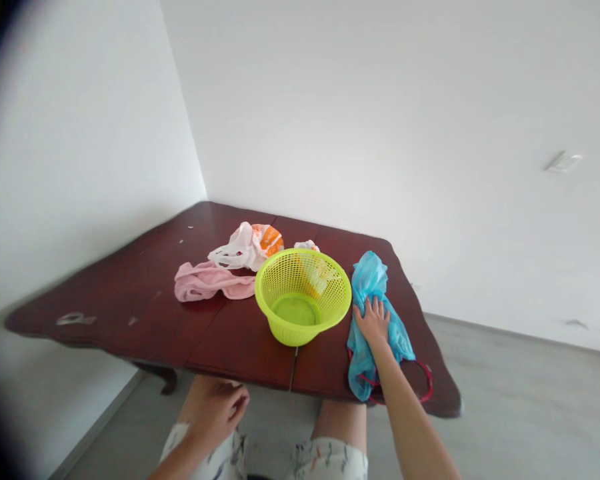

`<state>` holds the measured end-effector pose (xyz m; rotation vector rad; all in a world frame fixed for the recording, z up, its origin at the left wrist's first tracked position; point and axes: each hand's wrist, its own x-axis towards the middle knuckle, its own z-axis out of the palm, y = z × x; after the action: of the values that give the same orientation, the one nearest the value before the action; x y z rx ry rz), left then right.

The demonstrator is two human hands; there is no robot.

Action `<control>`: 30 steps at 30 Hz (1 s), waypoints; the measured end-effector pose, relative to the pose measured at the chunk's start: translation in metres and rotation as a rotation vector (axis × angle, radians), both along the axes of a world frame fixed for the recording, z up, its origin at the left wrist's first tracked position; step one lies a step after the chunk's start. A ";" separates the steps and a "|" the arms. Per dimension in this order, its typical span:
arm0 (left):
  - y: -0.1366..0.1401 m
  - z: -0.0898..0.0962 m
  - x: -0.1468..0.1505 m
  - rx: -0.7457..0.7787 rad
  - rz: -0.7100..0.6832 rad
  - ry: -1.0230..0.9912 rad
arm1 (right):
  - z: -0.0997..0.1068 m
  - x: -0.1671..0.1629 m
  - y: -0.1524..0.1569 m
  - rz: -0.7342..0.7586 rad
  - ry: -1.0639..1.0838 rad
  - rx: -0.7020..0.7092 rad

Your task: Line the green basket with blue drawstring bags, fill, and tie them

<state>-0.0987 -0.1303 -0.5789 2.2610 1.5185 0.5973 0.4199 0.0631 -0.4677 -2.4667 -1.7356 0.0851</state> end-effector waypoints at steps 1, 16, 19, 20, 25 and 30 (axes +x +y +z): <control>0.000 0.001 0.002 0.000 -0.005 0.006 | 0.001 0.000 0.000 -0.002 -0.004 0.002; -0.005 -0.007 0.010 0.039 -0.009 0.075 | -0.010 0.008 -0.002 0.023 0.095 0.147; -0.014 -0.013 0.007 0.023 -0.016 0.066 | -0.017 0.011 -0.001 0.014 0.148 0.197; -0.017 -0.015 0.005 0.017 -0.017 0.062 | -0.018 0.011 0.000 0.007 0.165 0.211; -0.035 -0.024 -0.006 0.039 -0.007 0.046 | -0.008 0.008 -0.001 -0.024 0.236 0.256; -0.043 -0.033 -0.022 0.078 -0.033 0.009 | 0.028 0.013 -0.009 0.007 0.310 0.320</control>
<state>-0.1208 -0.1729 -0.6123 2.3448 1.4831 0.6488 0.4330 0.0542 -0.4400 -2.0925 -1.4962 0.1672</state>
